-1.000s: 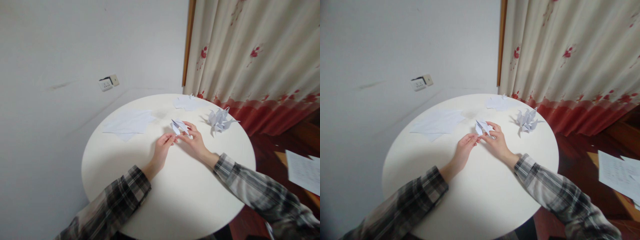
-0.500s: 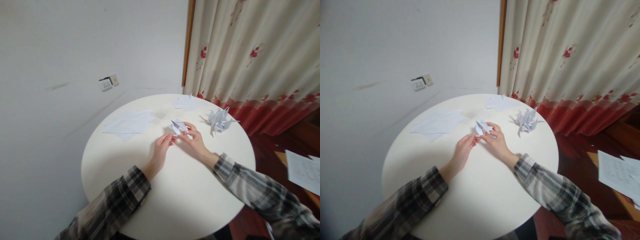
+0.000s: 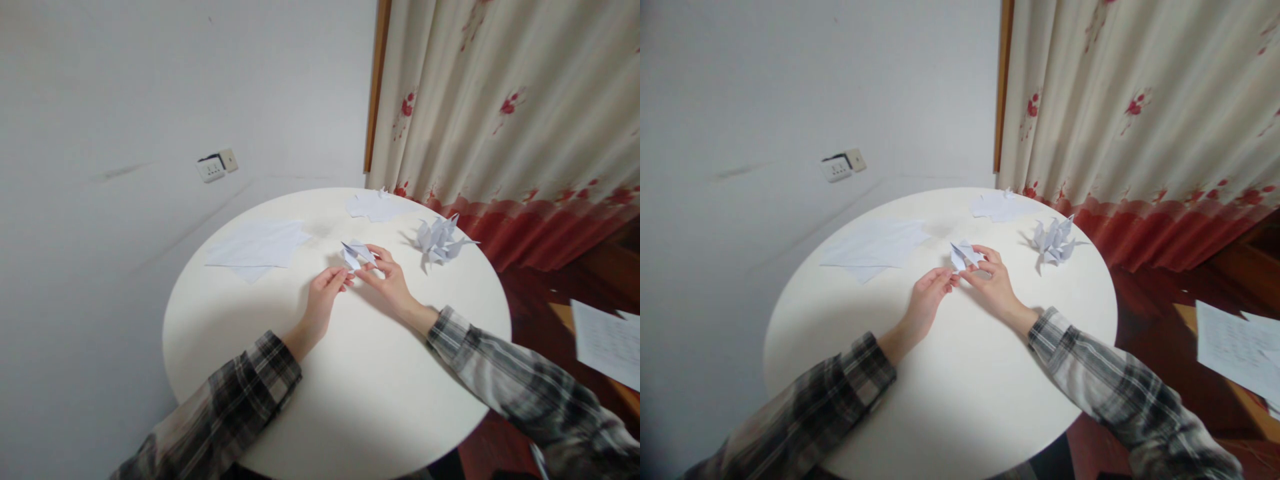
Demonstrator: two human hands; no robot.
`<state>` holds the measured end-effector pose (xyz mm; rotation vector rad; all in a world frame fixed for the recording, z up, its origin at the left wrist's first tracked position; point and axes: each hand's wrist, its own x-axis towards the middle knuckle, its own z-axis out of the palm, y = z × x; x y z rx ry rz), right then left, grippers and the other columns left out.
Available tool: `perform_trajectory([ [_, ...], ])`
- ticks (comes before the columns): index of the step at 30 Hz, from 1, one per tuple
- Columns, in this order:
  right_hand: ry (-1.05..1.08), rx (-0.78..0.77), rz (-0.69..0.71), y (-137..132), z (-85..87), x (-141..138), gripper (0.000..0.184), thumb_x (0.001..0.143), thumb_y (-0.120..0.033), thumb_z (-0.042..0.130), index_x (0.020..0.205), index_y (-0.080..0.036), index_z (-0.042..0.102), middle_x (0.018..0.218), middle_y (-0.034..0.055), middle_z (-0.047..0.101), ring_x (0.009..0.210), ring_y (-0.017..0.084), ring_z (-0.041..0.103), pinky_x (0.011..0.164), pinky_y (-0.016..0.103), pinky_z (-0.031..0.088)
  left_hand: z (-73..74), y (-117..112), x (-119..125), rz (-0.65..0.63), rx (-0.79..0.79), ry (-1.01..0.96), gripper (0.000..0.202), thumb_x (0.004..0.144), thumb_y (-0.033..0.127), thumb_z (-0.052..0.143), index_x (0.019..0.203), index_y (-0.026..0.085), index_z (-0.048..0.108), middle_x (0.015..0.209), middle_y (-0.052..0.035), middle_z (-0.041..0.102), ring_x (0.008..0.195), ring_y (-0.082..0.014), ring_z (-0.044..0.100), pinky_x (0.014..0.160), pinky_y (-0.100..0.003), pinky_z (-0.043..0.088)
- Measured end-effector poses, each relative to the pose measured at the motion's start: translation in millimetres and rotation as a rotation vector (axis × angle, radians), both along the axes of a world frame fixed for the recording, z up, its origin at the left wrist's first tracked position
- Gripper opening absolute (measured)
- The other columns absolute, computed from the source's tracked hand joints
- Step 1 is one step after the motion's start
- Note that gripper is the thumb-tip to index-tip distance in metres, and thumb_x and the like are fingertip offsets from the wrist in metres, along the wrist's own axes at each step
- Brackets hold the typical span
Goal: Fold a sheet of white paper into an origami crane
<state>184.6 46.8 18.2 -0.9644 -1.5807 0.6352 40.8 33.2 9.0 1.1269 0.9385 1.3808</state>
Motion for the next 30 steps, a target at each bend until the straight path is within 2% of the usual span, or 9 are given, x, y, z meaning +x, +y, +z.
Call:
perform_trajectory([
  [6, -0.019, -0.003, -0.011, 0.9, -0.6, 0.3, 0.013, 0.069, -0.036, 0.066, 0.066, -0.023, 0.067, 0.114, 0.0041, 0.055, 0.11, 0.021, 0.046, 0.096, 0.04, 0.033, 1.8, -0.6, 1.0, -0.009, -0.044, -0.049, 0.019, 0.073, 0.032, 0.057, 0.075, 0.014, 0.062, 0.075, -0.0041, 0.062, 0.065, -0.0108, 0.055, 0.061, -0.023, 0.038],
  [12, -0.063, 0.033, 0.006, 1.7, -1.6, 1.2, 0.011, 0.069, -0.036, 0.066, 0.07, -0.025, 0.068, 0.115, 0.0034, 0.055, 0.111, 0.022, 0.045, 0.096, 0.042, 0.034, 0.3, -0.4, 1.1, -0.044, -0.02, 0.002, 0.021, 0.071, 0.034, 0.061, 0.079, 0.015, 0.061, 0.072, -0.0028, 0.062, 0.067, -0.0108, 0.054, 0.062, -0.023, 0.038],
  [30, -0.101, 0.051, -0.003, 0.8, -1.6, 1.4, 0.011, 0.07, -0.036, 0.065, 0.072, -0.026, 0.068, 0.116, 0.0034, 0.054, 0.112, 0.022, 0.044, 0.095, 0.042, 0.033, 1.1, 0.7, 1.5, -0.054, -0.073, -0.066, 0.021, 0.067, 0.034, 0.063, 0.075, 0.014, 0.061, 0.071, -0.0031, 0.061, 0.066, -0.0107, 0.053, 0.061, -0.023, 0.038],
])
